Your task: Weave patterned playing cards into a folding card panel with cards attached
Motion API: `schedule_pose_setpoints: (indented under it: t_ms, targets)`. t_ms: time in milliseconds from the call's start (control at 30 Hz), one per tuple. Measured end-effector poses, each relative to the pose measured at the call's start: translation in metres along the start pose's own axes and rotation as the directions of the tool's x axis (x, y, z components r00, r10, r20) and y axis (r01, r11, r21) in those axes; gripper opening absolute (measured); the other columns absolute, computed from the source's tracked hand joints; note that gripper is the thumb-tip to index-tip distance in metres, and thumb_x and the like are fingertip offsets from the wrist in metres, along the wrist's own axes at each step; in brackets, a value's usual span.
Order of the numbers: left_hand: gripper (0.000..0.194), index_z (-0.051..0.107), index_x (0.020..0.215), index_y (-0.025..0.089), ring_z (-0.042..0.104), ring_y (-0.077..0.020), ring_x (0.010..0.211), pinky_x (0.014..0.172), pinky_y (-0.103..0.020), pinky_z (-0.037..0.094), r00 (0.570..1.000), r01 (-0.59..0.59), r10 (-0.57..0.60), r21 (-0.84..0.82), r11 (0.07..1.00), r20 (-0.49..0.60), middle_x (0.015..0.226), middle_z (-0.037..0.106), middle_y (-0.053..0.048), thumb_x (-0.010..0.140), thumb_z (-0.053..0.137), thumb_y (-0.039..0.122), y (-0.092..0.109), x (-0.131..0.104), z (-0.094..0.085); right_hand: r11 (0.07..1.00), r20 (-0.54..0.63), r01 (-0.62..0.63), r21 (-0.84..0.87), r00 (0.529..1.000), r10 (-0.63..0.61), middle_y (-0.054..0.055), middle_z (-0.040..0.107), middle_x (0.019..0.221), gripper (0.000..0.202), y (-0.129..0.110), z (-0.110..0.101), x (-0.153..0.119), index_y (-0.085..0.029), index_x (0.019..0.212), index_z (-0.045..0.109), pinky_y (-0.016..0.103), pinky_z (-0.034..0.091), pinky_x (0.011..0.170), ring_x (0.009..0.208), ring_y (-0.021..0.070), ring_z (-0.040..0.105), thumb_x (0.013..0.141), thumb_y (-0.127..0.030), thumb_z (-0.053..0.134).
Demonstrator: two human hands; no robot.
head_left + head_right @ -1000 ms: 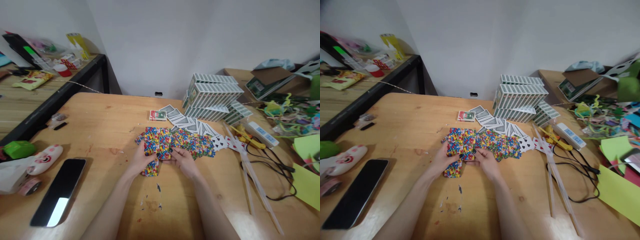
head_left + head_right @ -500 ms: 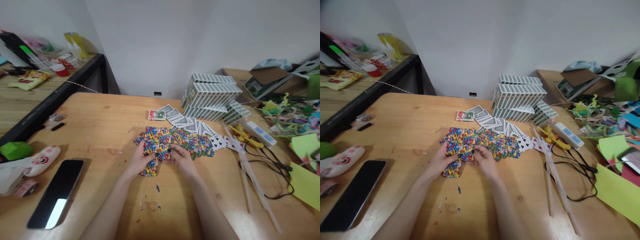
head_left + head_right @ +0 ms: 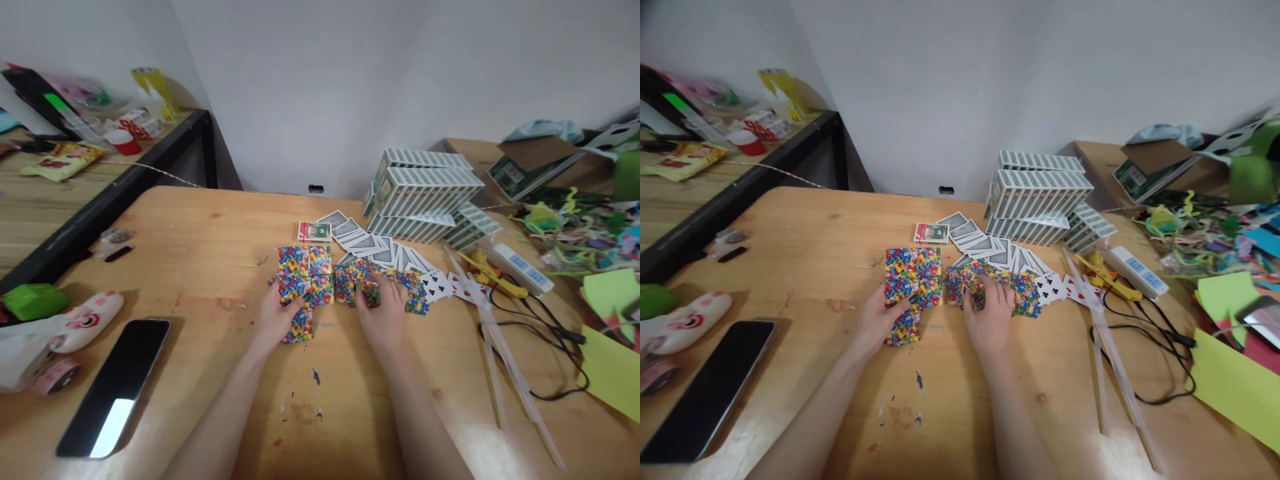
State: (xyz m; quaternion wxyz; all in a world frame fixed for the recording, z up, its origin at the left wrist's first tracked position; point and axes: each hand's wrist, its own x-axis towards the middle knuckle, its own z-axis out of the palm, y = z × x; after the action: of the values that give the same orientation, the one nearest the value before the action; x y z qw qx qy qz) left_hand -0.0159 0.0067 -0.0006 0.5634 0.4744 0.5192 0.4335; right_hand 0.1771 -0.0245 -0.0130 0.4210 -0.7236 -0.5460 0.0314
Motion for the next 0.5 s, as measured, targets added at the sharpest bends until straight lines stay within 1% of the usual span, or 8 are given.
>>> schedule_pose_setpoints:
  t_ms: [67, 133, 167, 233, 267, 367, 433, 500]
  targets:
    - [0.04, 0.051, 0.102, 0.017, 0.06, -0.0252, 0.091, 0.081, -0.041, 0.046, 1.0, 0.011, -0.011, 0.017, 1.0, -0.028, 0.096, 0.065, -0.006, 0.065, 0.064, 0.027, 0.0, 0.001, 0.0, 0.995, -0.021, -0.002, -0.101, 1.0, 0.0, 0.013, 0.056, 0.109, 0.053, 0.008, 0.0, 0.004, -0.016, 0.116, 0.047, 0.049, 0.029, 0.092, 0.11, 0.0302, 0.039, 0.07, -0.04, 0.057]
    - [0.037, 0.051, 0.1, 0.018, 0.06, -0.0247, 0.091, 0.082, -0.04, 0.046, 0.997, -0.001, 0.004, 0.044, 0.999, -0.071, 0.096, 0.065, -0.006, 0.066, 0.063, 0.027, 0.001, 0.001, 0.0, 0.99, 0.02, -0.023, -0.139, 0.999, 0.026, 0.016, 0.052, 0.115, 0.068, 0.015, 0.002, 0.005, -0.013, 0.125, 0.037, 0.051, 0.028, 0.092, 0.112, 0.032, 0.038, 0.068, -0.043, 0.059]
    - [0.036, 0.051, 0.1, 0.018, 0.06, -0.0242, 0.092, 0.083, -0.04, 0.045, 0.995, -0.016, 0.022, 0.059, 0.998, -0.099, 0.097, 0.065, -0.006, 0.067, 0.062, 0.026, 0.001, 0.001, 0.001, 0.99, 0.049, -0.026, -0.142, 0.998, 0.033, 0.017, 0.052, 0.115, 0.071, 0.018, 0.004, 0.005, -0.012, 0.127, 0.034, 0.051, 0.027, 0.092, 0.111, 0.0321, 0.039, 0.069, -0.044, 0.058]
    - [0.032, 0.05, 0.097, 0.019, 0.06, -0.0232, 0.092, 0.083, -0.039, 0.045, 0.987, -0.046, 0.059, 0.093, 0.995, -0.148, 0.096, 0.064, -0.005, 0.068, 0.061, 0.026, 0.002, 0.001, 0.002, 0.991, 0.09, -0.02, -0.129, 0.995, 0.031, 0.017, 0.053, 0.114, 0.07, 0.021, 0.006, 0.004, -0.013, 0.129, 0.031, 0.051, 0.027, 0.092, 0.11, 0.0314, 0.041, 0.071, -0.043, 0.056]
    - [0.031, 0.049, 0.096, 0.019, 0.061, -0.0227, 0.09, 0.081, -0.038, 0.046, 0.986, -0.05, 0.064, 0.095, 0.994, -0.153, 0.094, 0.064, -0.005, 0.068, 0.06, 0.026, 0.002, 0.001, 0.002, 0.993, 0.096, -0.013, -0.116, 0.995, 0.024, 0.017, 0.053, 0.113, 0.068, 0.021, 0.007, 0.003, -0.013, 0.129, 0.031, 0.051, 0.028, 0.091, 0.108, 0.0309, 0.042, 0.072, -0.042, 0.055]
    - [0.032, 0.043, 0.099, 0.021, 0.065, -0.0203, 0.071, 0.064, -0.034, 0.051, 0.994, -0.001, 0.004, 0.027, 1.0, -0.105, 0.089, 0.063, -0.004, 0.072, 0.057, 0.031, 0.001, -0.001, 0.004, 0.999, 0.081, -0.003, -0.053, 0.997, 0.008, 0.014, 0.056, 0.106, 0.061, 0.02, 0.007, 0.002, -0.015, 0.126, 0.034, 0.047, 0.033, 0.088, 0.104, 0.0288, 0.045, 0.074, -0.039, 0.053]
    - [0.034, 0.04, 0.102, 0.022, 0.064, -0.0176, 0.058, 0.052, -0.03, 0.051, 0.997, 0.036, -0.038, -0.031, 0.999, -0.066, 0.086, 0.063, -0.004, 0.073, 0.055, 0.033, 0.002, -0.002, 0.004, 1.0, 0.071, -0.01, -0.017, 0.997, 0.012, 0.012, 0.058, 0.101, 0.059, 0.019, 0.006, 0.001, -0.015, 0.126, 0.035, 0.045, 0.036, 0.087, 0.1, 0.0275, 0.048, 0.074, -0.038, 0.053]
    - [0.033, 0.04, 0.102, 0.022, 0.062, -0.0156, 0.052, 0.047, -0.027, 0.049, 0.997, 0.044, -0.048, -0.067, 0.997, -0.056, 0.084, 0.062, -0.003, 0.073, 0.053, 0.032, 0.003, -0.004, 0.004, 0.999, 0.061, -0.021, -0.03, 0.998, 0.023, 0.013, 0.056, 0.105, 0.06, 0.019, 0.005, 0.002, -0.014, 0.125, 0.036, 0.045, 0.035, 0.088, 0.102, 0.0281, 0.047, 0.073, -0.039, 0.055]
